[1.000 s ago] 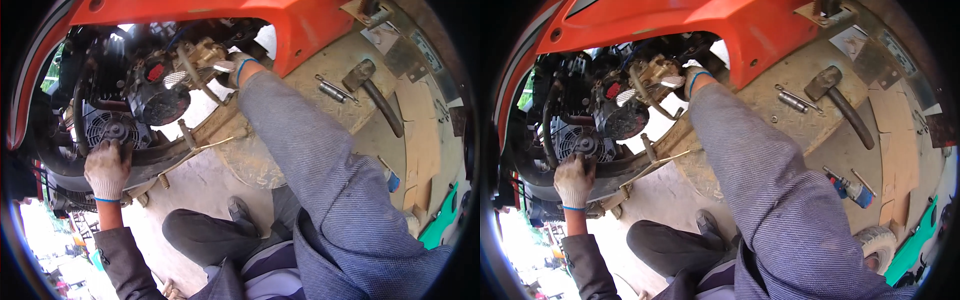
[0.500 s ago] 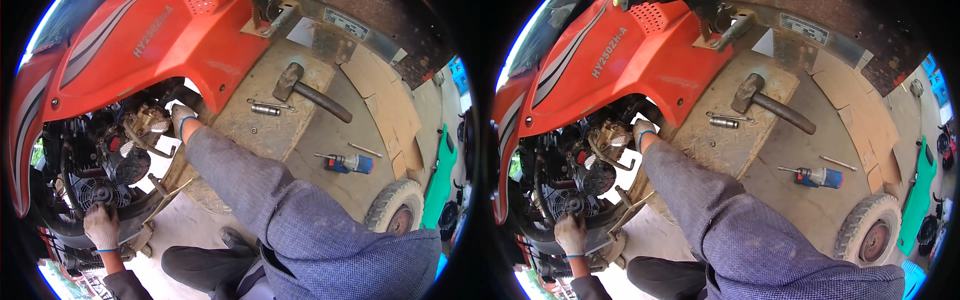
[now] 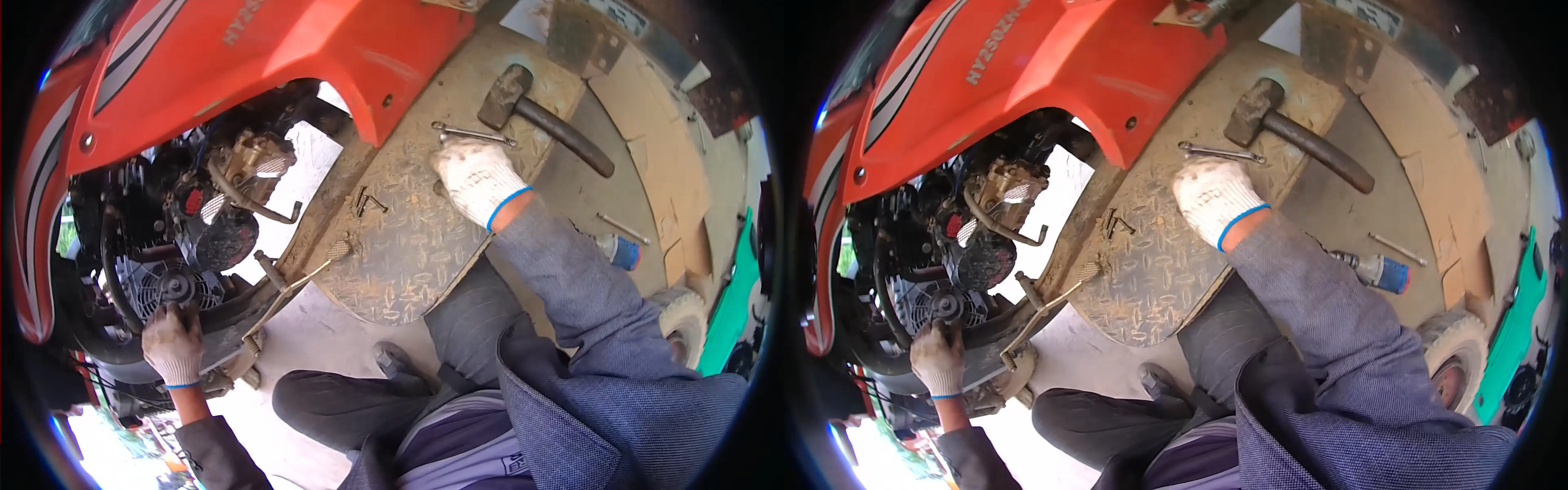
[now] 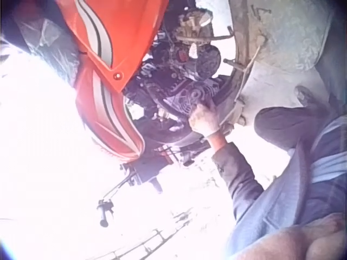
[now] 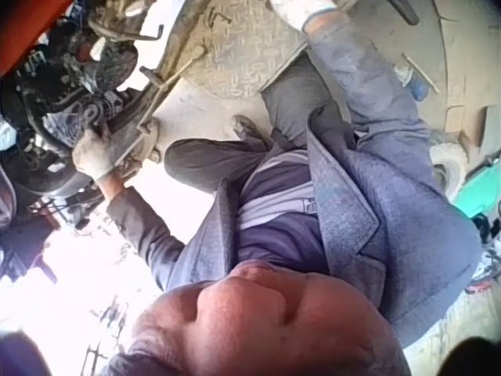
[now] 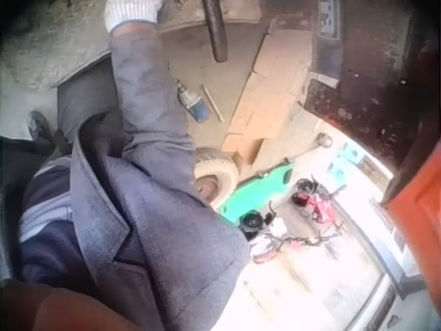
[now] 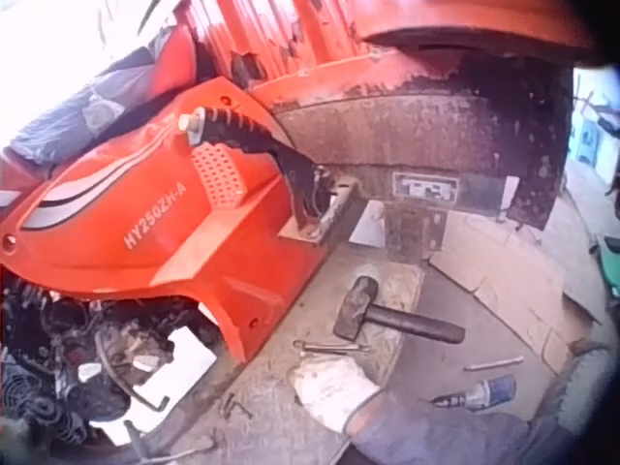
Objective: Repairing and adjusting the brake and foot pedal components of a motorized tricycle.
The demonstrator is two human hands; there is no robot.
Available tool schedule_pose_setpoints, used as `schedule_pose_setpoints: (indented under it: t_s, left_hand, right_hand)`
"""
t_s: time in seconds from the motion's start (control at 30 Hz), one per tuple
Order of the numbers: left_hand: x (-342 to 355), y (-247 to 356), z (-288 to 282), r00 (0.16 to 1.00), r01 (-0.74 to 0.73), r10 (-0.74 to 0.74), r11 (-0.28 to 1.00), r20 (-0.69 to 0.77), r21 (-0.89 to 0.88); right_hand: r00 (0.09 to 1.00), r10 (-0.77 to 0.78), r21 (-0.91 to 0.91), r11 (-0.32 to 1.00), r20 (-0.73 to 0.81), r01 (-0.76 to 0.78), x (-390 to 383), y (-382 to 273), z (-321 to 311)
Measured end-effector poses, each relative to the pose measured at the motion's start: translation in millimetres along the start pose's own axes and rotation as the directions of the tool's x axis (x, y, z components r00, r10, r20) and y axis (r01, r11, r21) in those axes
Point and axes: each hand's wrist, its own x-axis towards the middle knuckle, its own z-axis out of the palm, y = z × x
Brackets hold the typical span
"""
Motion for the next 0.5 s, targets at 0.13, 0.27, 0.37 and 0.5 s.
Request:
schedule_pose_setpoints:
  t_s: [0.13, 0.27, 0.37, 0.5]
  left_hand:
    - [3, 4, -2, 1.000, -0.013, 0.013, 1.000, 0.015, -0.002]
    - [1, 2, 2, 1.000, -0.029, 0.028, 0.999, 0.011, 0.025]
    - [0, 0, 7, 0.999, -0.048, 0.049, 0.998, -0.013, 0.033]
    - [0, 0, 9, 1.000, -0.012, 0.012, 0.998, 0.006, 0.067]
  right_hand:
    - [0.946, -0.101, 0.035, 0.992, -0.307, 0.118, -3, 5, 21]
    - [0.944, 0.014, 0.267, 0.960, -0.330, 0.079, 5, -10, 14]
    - [0.892, 0.168, 0.689, 0.699, -0.421, 0.194, 36, -53, 11]
    - [0.979, 0.115, 0.648, 0.761, -0.169, 0.023, 105, -108, 21]
